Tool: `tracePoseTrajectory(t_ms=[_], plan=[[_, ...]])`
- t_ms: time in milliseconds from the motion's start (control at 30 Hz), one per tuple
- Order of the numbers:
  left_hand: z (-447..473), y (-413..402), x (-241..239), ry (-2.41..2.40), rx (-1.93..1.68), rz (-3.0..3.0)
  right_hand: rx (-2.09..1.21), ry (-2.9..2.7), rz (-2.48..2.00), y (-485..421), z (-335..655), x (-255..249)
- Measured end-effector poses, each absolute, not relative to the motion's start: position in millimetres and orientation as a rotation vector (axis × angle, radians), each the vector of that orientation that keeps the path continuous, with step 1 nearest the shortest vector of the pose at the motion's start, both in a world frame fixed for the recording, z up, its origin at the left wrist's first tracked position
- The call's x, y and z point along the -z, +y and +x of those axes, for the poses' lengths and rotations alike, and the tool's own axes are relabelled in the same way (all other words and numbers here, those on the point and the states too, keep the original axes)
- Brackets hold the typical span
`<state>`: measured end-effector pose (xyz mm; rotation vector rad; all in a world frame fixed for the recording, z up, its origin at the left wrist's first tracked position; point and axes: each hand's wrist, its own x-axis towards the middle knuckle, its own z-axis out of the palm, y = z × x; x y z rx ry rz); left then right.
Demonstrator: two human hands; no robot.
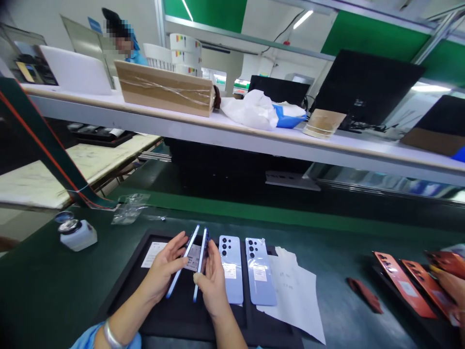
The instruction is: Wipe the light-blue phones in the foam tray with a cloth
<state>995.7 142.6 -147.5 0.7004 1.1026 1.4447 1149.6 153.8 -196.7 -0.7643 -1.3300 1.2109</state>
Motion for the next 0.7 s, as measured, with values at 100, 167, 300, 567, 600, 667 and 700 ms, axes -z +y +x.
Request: tracePoseTrajectory(t_ms=[100, 167, 300, 567, 600, 667, 700], plan=[[1009.6, 146.8, 153.9, 1.073, -1.436, 0.646, -1.263, -1.326, -0.751, 154.8, 1153.2, 191.6], [1017.3, 147.4, 157.3, 1.066, -1.428, 0.637, -1.280, -1.311, -0.736, 155.2, 1155.1, 189.2], [1022.9, 145.5, 159.2, 0.950, -1.367, 0.647, -1.358, -1.210, -0.698, 154.4, 1156.3, 185.4], [1025.1, 138.5, 167.8, 0.878, -1.287, 0.745, -1.595, -0.796, -0.717, 152.9, 1151.1, 168.1], [1025.1, 138.5, 169.3, 0.887, -1.281, 0.755, -1.608, -0.773, -0.716, 153.2, 1150.9, 166.8], [1024.5, 138.6, 171.8, 0.902, -1.272, 0.784, -1.619, -0.751, -0.709, 153.6, 1150.9, 165.4], [1024.1, 138.6, 172.6, 0.906, -1.268, 0.804, -1.619, -0.746, -0.707, 153.6, 1150.9, 165.2]])
